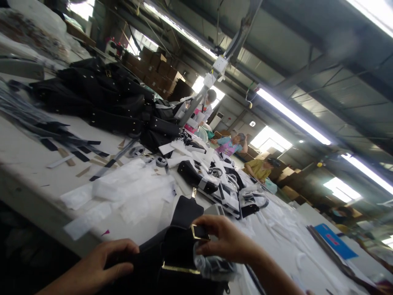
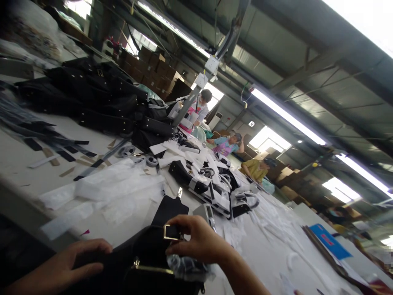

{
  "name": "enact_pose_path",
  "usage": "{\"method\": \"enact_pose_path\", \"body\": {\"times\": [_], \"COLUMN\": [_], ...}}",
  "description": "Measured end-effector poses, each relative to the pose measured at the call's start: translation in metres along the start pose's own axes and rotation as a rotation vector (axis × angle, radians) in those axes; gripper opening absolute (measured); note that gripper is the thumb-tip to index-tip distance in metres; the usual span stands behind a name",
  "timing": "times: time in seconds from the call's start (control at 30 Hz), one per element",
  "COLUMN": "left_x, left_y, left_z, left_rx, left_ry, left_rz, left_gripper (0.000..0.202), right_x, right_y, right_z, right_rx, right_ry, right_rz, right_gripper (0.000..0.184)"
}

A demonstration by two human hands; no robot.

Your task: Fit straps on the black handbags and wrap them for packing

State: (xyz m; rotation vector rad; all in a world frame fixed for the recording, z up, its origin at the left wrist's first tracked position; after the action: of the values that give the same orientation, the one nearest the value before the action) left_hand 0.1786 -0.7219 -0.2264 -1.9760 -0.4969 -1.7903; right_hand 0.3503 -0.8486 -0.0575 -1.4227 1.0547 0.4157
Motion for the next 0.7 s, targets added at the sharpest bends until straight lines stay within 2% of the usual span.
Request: {"method": "enact_pose_path", "body": {"times": [0.1, 0.17, 0.23, 0.33, 0.43, 0.53, 0.7], "left_x": [0.000, 0.000, 0.000, 0.001, 0.004, 0.005, 0.013], "left_y": [-0.002, -0.004, -0.004, -0.001, -0.003, -0.009, -0.015], "left_z": [0.000, 0.001, 0.003, 0.002, -0.001, -0.003, -0.002], "left_rx": [0.071, 0.106, 0.085, -0.023, -0.075, -0.047, 0.025], "left_ry": [0.016, 0.039, 0.056, 0.055, 0.048, 0.028, 0.053], "left_rz": [0.021, 0.045, 0.044, -0.023, -0.131, -0.203, -0.124], "left_gripper": [0.026, 0.025, 0.028, 0.027, 0.022, 0.028, 0.034], "right_x": [-0.006, -0.011, -0.015, -0.019, -0.020, -0.018, -0.018], "right_y": [0.000, -0.001, -0.005, -0.012, -0.017, -0.019, -0.020], "right_z": [-0.003, -0.004, -0.004, -0.003, -0.002, -0.001, 0.005], "right_rx": [-0.017, 0.006, 0.068, 0.164, 0.190, 0.179, 0.219], "right_ry": [0.015, 0.003, -0.012, -0.041, -0.073, -0.084, -0.089], "right_rz": [0.085, 0.099, 0.060, -0.022, -0.061, -0.113, -0.173], "right_gripper": [0.054, 0.050, 0.043, 0.037, 0.036, 0.035, 0.040]}}
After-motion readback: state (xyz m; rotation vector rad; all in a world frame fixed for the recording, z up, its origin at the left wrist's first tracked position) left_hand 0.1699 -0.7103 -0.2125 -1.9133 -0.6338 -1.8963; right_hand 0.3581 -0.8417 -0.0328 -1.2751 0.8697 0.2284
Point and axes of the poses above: each hand's wrist, its own z-axis towards the middle knuckle, its own y-axis out of the palm, x = y × z, the point moved 8 cm from there along z, towards the middle knuckle, and after that the axes turned 13 degrees about x, right-handed, at the moved point
